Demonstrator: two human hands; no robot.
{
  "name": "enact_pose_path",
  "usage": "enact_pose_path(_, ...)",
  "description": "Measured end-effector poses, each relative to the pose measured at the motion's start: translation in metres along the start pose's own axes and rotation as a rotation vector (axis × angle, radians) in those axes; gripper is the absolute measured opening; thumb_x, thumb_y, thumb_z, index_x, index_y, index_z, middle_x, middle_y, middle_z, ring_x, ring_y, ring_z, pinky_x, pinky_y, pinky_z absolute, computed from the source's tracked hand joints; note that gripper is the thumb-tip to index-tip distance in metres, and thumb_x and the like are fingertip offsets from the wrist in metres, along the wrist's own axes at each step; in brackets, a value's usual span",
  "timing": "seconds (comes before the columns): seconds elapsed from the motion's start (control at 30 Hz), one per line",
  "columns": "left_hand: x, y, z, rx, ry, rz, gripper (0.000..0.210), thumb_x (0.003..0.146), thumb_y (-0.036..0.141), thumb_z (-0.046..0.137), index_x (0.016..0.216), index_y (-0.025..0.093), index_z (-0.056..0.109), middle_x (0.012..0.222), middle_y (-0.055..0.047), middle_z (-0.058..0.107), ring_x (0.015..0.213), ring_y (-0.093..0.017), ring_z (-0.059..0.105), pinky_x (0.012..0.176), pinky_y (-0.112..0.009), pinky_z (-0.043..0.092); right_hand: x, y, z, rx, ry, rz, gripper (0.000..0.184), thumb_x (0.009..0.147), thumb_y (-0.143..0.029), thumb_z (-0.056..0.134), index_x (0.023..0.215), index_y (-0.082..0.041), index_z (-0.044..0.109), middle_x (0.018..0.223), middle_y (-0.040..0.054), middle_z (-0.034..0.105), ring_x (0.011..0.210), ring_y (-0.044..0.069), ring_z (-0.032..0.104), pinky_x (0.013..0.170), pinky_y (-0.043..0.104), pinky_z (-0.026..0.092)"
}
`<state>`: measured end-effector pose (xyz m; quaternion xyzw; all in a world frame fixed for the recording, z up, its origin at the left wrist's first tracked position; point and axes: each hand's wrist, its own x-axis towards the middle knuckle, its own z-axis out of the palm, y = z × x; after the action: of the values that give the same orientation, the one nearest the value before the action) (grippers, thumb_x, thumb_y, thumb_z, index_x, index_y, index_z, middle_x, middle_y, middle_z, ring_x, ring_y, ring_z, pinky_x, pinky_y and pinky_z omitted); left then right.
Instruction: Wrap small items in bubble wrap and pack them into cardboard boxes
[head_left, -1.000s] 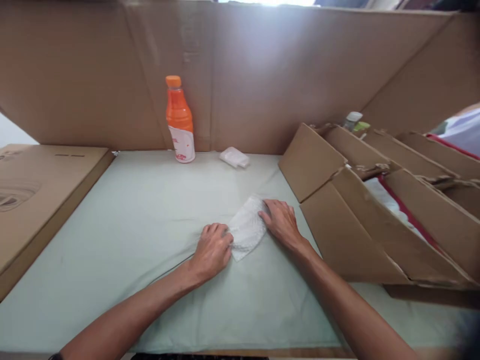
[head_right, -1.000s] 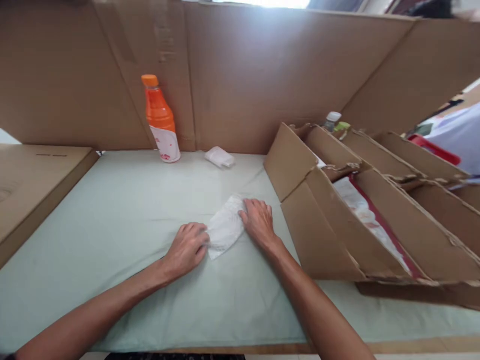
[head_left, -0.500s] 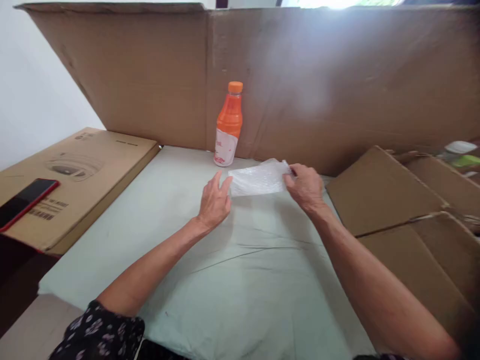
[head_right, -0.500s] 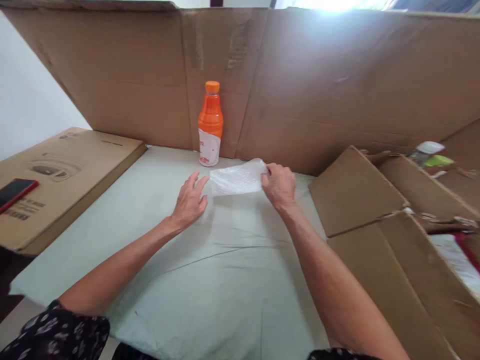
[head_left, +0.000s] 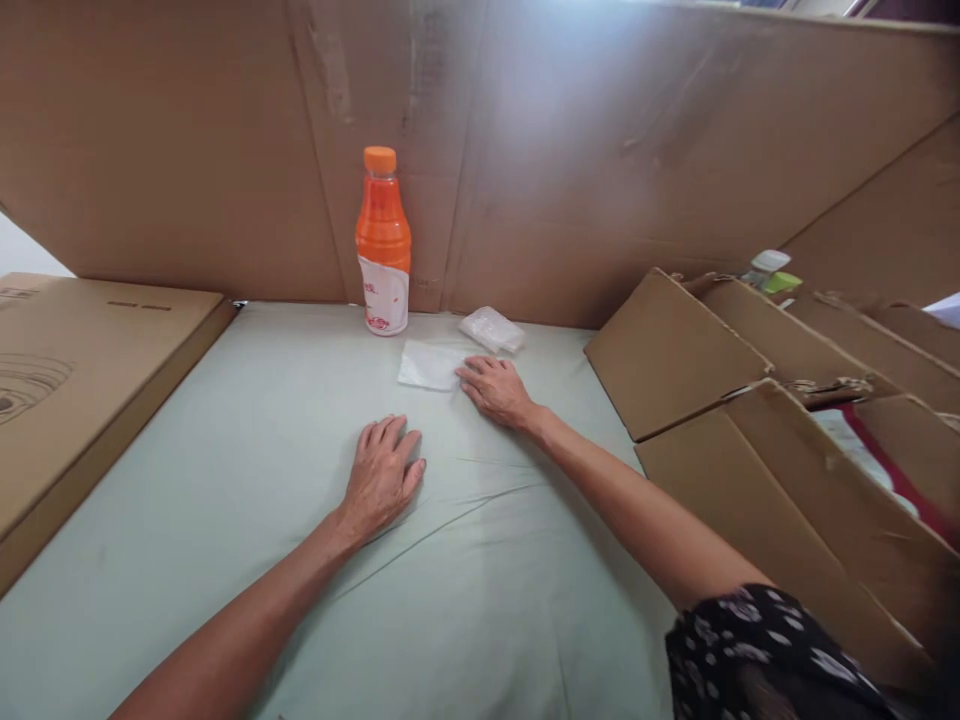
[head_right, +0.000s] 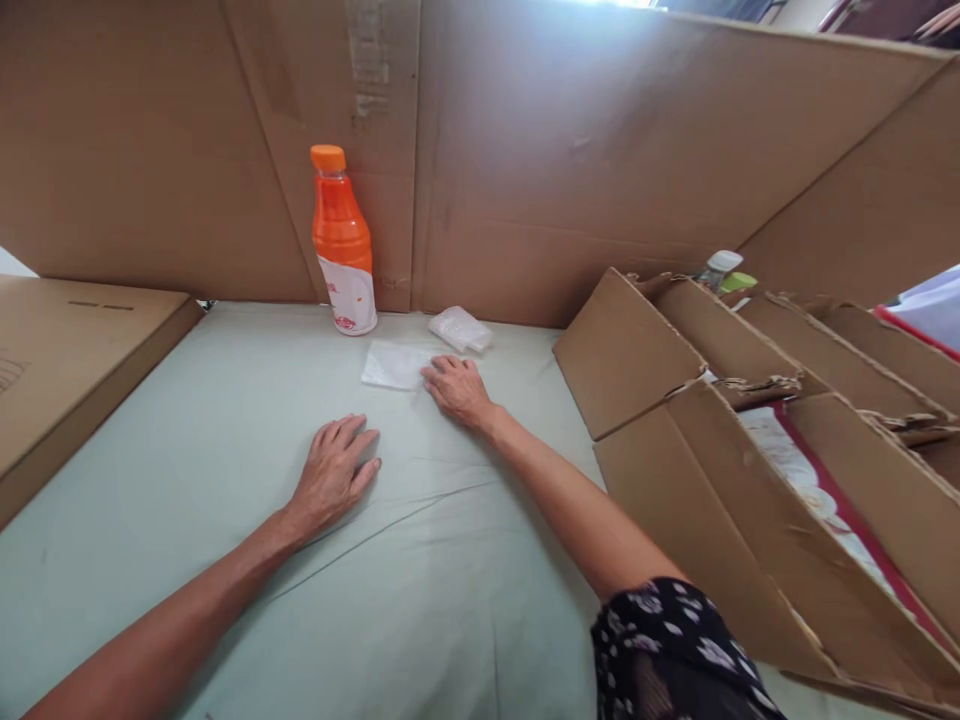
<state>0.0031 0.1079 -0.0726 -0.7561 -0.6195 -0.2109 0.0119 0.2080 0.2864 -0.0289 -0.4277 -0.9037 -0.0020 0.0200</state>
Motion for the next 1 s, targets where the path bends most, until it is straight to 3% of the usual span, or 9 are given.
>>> enact_pose_path(0.17,-0.001,-0.004,0.003,0.02,0.032,0.033,0.035,0.097,0.027,0.053,0.126,0.014,0.068,0.139,-0.018,0.063,0.132,-0.036,0.055,0.113,-0.055,0.043,0.051,-0.004,-0.001,0.007,0.031,0.189,0.044,0.104,-0.022,0.036,0.134,-0.006,0.064,0.138,0.0273,0.059,0.126,0.036,0.049,0.101,0.049,0.033)
enact_pose_path(0.33,-0.006,-0.013,0.008,0.04,0.097,0.106,0.038,0.1,0.032,0.045,0.121,0.012,0.07,0.134,-0.021,0.066,0.126,-0.038,0.058,0.104,-0.055,0.046,0.034,-0.017,-0.02,0.021,0.035,0.226,0.042,0.104,-0.03,0.046,0.139,-0.012,0.061,0.152,0.0213,0.051,0.132,0.033,0.048,0.105,0.047,0.034)
enact_pose_path(0.5,-0.006,-0.02,0.012,0.055,0.093,0.142,0.047,0.103,0.039,0.037,0.121,0.011,0.07,0.133,-0.021,0.066,0.123,-0.039,0.059,0.102,-0.055,0.047,-0.06,-0.051,-0.067,0.071,0.112,0.14,0.031,0.102,-0.033,0.056,0.128,-0.023,0.068,0.153,0.0081,0.054,0.134,0.026,0.051,0.108,0.042,0.036)
enact_pose_path(0.63,-0.007,-0.02,0.009,0.075,0.082,0.14,0.054,0.103,0.043,0.032,0.12,0.01,0.07,0.132,-0.022,0.066,0.122,-0.039,0.06,0.102,-0.054,0.047,-0.184,-0.058,-0.129,0.195,0.473,0.054,0.023,0.102,-0.025,0.053,0.113,-0.023,0.073,0.134,0.0082,0.069,0.12,0.022,0.063,0.106,0.042,0.041)
enact_pose_path(0.7,-0.007,-0.02,0.007,0.084,0.073,0.135,0.055,0.102,0.044,0.032,0.12,0.009,0.07,0.132,-0.023,0.065,0.12,-0.039,0.06,0.103,-0.053,0.047,-0.242,-0.037,-0.157,0.192,0.588,0.156,0.024,0.1,-0.023,0.053,0.109,-0.022,0.075,0.121,0.0075,0.075,0.113,0.022,0.067,0.103,0.039,0.044)
enact_pose_path(0.77,-0.007,-0.019,0.006,0.099,0.058,0.132,0.055,0.101,0.044,0.032,0.12,0.009,0.07,0.132,-0.024,0.064,0.119,-0.038,0.06,0.103,-0.053,0.048,-0.288,-0.002,-0.177,0.226,0.561,0.353,0.025,0.096,-0.022,0.053,0.105,-0.019,0.076,0.108,0.0067,0.077,0.101,0.021,0.07,0.092,0.034,0.05)
enact_pose_path(0.87,-0.007,-0.016,0.005,0.134,0.041,0.123,0.053,0.1,0.042,0.033,0.12,0.01,0.07,0.133,-0.023,0.064,0.118,-0.037,0.061,0.103,-0.052,0.048,-0.328,0.049,-0.19,0.304,0.288,0.68,0.019,0.086,-0.024,0.064,0.095,-0.018,0.079,0.081,0.0028,0.075,0.074,0.018,0.067,0.072,0.029,0.051)
enact_pose_path(0.93,-0.006,-0.014,0.004,0.152,0.04,0.12,0.05,0.099,0.04,0.035,0.12,0.011,0.07,0.131,-0.022,0.065,0.117,-0.035,0.061,0.102,-0.051,0.048,-0.339,0.069,-0.193,0.404,0.214,0.791,0.02,0.085,-0.028,0.067,0.097,-0.016,0.078,0.074,0.0016,0.072,0.064,0.015,0.064,0.064,0.026,0.049)
enact_pose_path(1.0,-0.006,-0.013,0.002,0.158,0.041,0.122,0.047,0.098,0.037,0.037,0.119,0.013,0.07,0.129,-0.021,0.066,0.116,-0.035,0.062,0.101,-0.05,0.049,-0.343,0.078,-0.198,0.536,0.221,0.829,0.024,0.089,-0.031,0.065,0.103,-0.016,0.076,0.082,0.0035,0.074,0.065,0.013,0.065,0.062,0.024,0.051)
